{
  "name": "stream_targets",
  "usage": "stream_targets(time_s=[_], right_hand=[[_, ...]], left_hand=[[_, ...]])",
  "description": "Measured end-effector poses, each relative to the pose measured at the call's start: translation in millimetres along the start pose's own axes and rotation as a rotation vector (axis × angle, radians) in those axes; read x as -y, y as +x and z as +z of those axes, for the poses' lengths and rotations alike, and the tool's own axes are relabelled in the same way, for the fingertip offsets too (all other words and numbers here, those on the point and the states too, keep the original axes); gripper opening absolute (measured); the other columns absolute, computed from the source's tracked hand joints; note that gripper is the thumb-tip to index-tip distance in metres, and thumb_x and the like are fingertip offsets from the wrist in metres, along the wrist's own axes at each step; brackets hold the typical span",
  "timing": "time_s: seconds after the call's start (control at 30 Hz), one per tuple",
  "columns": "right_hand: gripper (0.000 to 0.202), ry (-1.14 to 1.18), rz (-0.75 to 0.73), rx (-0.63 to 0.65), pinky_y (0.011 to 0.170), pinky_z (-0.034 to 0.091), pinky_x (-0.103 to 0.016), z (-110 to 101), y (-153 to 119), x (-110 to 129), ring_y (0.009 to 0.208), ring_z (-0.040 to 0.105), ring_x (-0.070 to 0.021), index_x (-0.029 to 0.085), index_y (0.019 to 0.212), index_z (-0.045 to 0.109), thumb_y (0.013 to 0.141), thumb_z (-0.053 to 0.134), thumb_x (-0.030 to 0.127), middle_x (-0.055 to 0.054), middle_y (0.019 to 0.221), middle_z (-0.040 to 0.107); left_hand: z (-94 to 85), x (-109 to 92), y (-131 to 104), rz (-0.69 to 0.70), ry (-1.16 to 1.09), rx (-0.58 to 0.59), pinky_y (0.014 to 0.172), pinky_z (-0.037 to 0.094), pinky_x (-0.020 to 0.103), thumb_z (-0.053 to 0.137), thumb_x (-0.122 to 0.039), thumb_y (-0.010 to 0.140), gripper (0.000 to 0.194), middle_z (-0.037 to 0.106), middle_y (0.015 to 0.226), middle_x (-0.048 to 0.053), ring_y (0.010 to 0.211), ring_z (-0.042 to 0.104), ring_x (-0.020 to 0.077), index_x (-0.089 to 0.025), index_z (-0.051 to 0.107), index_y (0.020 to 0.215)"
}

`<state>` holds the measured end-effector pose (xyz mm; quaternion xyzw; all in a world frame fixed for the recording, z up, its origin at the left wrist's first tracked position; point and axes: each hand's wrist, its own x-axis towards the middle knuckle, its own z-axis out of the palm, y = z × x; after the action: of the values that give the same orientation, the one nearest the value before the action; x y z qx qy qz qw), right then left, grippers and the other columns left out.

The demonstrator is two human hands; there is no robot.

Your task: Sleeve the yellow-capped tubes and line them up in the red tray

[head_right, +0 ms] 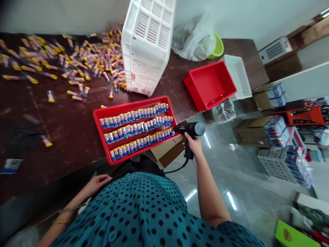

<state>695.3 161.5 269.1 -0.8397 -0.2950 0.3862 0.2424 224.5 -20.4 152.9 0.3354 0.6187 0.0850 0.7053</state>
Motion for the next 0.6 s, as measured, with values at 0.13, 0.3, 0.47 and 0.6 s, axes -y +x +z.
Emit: stream_targets(time_s=[0.13,0.3,0.47,0.6], right_hand=[[0.039,0.014,0.021,-0.031,0.043,0.057,-0.029,-7.9,8.7,-2.1,0.053,0.07,-0.0241,0.015,0.07,0.065,0.08,0.071,0.053,-0.009,0.056,0.069],[0.039,-0.001,0.035,0.007,0.042,0.055,-0.029,-13.3,7.5,0.2,0.048,0.067,-0.0223,0.014,0.072,0.065,0.078,0.073,0.052,-0.009,0.055,0.068],[0.042,0.018,0.05,0.273,0.042,0.053,-0.027,19.6,-28.8,5.1,0.046,0.064,-0.0196,0.013,0.079,0.066,0.078,0.071,0.055,-0.008,0.056,0.068],[0.046,-0.009,-0.056,0.596,0.046,0.05,-0.026,66.8,-78.9,6.8,0.049,0.064,-0.018,0.013,0.08,0.066,0.076,0.07,0.059,-0.007,0.059,0.068]], left_hand=[[-1.5,-3.1,2.4,-0.011,0.037,0.021,0.075,0.049,0.034,0.067,-0.073,0.056,0.059,0.072,0.072,0.005,0.077,0.064,0.0265,-0.017,0.072,0.072],[0.6,2.2,3.1,-0.003,0.031,0.027,0.074,0.048,0.034,0.066,-0.069,0.061,0.056,0.072,0.072,0.006,0.075,0.063,0.0256,-0.016,0.072,0.074],[2.6,8.2,-0.4,0.007,0.05,0.007,0.072,0.046,0.031,0.063,-0.066,0.064,0.053,0.07,0.073,0.004,0.074,0.061,0.0231,-0.015,0.071,0.077],[1.6,14.1,-2.3,-0.006,0.062,-0.027,0.069,0.044,0.03,0.061,-0.067,0.065,0.052,0.064,0.068,0.001,0.072,0.057,0.0215,-0.016,0.068,0.074]])
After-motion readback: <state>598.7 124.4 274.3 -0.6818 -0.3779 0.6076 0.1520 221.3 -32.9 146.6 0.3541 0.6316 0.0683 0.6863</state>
